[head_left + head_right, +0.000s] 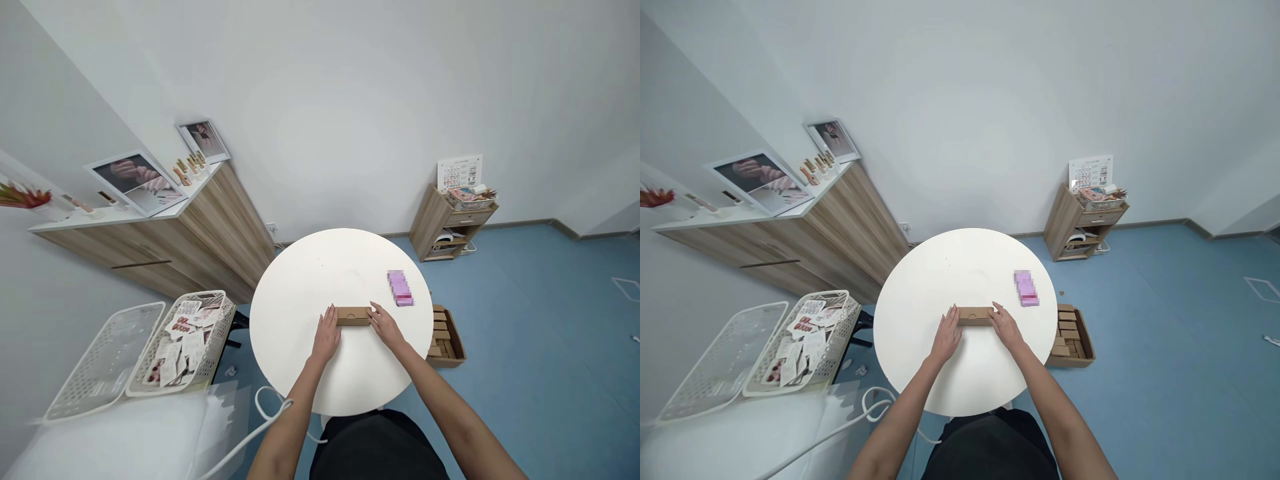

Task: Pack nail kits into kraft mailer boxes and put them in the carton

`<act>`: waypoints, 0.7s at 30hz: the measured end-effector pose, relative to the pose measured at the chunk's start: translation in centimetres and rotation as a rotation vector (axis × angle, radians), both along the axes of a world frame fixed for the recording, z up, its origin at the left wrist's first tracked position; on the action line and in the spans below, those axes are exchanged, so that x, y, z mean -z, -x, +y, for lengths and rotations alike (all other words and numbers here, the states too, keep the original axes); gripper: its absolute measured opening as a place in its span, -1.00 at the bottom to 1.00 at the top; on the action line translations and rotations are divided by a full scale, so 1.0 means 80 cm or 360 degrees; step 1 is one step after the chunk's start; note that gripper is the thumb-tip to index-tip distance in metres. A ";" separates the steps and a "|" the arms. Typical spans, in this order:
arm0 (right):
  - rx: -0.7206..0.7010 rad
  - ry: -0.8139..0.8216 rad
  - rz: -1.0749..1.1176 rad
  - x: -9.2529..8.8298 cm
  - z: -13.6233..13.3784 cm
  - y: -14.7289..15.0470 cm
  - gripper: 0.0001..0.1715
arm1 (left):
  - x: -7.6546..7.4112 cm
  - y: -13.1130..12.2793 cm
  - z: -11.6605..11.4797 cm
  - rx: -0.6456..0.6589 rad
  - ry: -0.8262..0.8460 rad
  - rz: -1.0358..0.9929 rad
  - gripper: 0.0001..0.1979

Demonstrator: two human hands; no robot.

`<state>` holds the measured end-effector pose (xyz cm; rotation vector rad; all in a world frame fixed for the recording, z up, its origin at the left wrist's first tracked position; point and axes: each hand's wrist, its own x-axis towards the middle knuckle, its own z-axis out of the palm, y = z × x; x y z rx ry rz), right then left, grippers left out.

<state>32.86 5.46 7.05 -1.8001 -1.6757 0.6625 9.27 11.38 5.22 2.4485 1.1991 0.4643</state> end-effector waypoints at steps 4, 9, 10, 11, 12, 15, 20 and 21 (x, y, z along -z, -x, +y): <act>-0.0067 0.0044 -0.0076 0.015 -0.014 0.005 -0.49 | 0.007 -0.001 -0.010 -0.0063 -0.0124 0.0078 -0.28; -0.0021 -0.0097 -0.0234 0.031 -0.019 0.013 -0.37 | 0.005 -0.003 -0.014 -0.0123 -0.0286 0.0232 -0.29; -0.0003 -0.0125 -0.0264 0.034 -0.018 0.014 -0.36 | 0.002 -0.005 -0.012 -0.0132 -0.0299 0.0253 -0.30; 0.0015 -0.0145 -0.0291 0.036 -0.017 0.016 -0.35 | -0.002 -0.006 -0.009 -0.0139 -0.0299 0.0269 -0.33; 0.0031 -0.0155 -0.0311 0.038 -0.016 0.018 -0.35 | -0.007 -0.009 -0.004 -0.0138 -0.0283 0.0283 -0.36; 0.0071 -0.0136 -0.0320 0.037 -0.013 0.026 -0.32 | -0.025 -0.017 0.015 -0.0096 -0.0118 0.0339 -0.42; 0.0222 -0.0130 -0.0063 0.018 -0.018 0.028 -0.14 | -0.050 -0.026 0.034 0.0074 0.0250 0.0403 -0.61; 0.0266 -0.0123 0.0019 0.013 -0.022 0.024 -0.11 | -0.054 -0.027 0.034 0.0113 0.0301 0.0333 -0.64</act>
